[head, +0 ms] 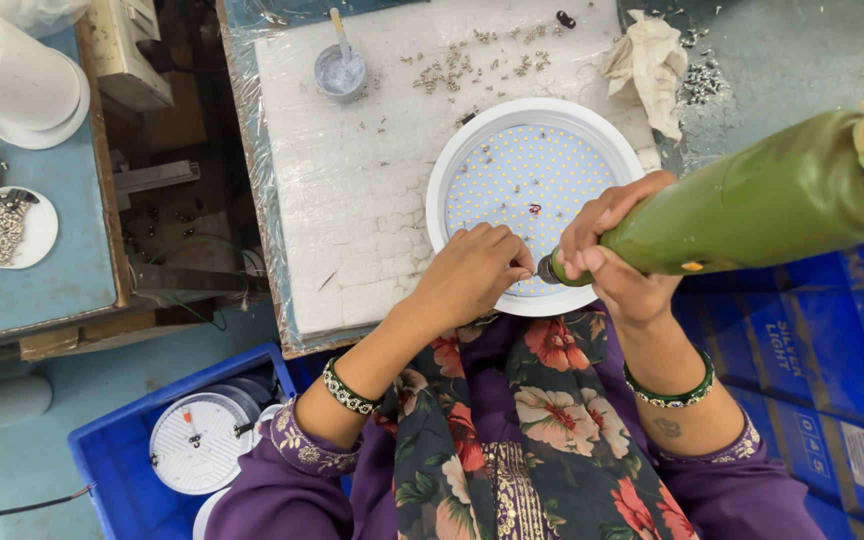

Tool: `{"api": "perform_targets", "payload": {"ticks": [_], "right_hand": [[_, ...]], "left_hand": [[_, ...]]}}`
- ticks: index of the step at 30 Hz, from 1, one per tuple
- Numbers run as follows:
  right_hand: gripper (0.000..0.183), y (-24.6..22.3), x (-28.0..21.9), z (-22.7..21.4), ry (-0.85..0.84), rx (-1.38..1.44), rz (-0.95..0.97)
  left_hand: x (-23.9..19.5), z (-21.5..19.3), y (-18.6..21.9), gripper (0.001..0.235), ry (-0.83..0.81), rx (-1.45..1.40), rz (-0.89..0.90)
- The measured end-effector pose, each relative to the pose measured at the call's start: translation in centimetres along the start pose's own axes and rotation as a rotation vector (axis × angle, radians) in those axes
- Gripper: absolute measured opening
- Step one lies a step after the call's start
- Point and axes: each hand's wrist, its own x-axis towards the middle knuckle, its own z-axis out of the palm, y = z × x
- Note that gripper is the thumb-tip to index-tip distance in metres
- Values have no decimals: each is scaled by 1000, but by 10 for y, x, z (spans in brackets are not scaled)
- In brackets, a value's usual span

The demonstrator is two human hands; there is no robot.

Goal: The person assembles a round LED light fixture by placing a LED board into a plastic casing and using an electric screwdriver to secure it with several small screws.

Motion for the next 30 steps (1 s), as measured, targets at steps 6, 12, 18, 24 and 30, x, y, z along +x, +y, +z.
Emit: {"api": "perform_targets", "payload": {"ticks": [6,12,18,24,30], "right_hand": [[33,0,0,1,2,10,-5],[35,7,1,-3,-2,96,0],[32,8,5,-3,-14,131,-38],[30,7,2,-2,11,96,-58],[30,0,9,5,8,82,-92]], "left_hand": [[-2,6,-6,9,18,-15,-1],[-1,12,-13,6,56,-19,84],[-4,5,-6,7,48,-49,74],[-6,-1,0,8,-6,-112,7],[-7,-5,8,10,-3,-183,-34]]}}
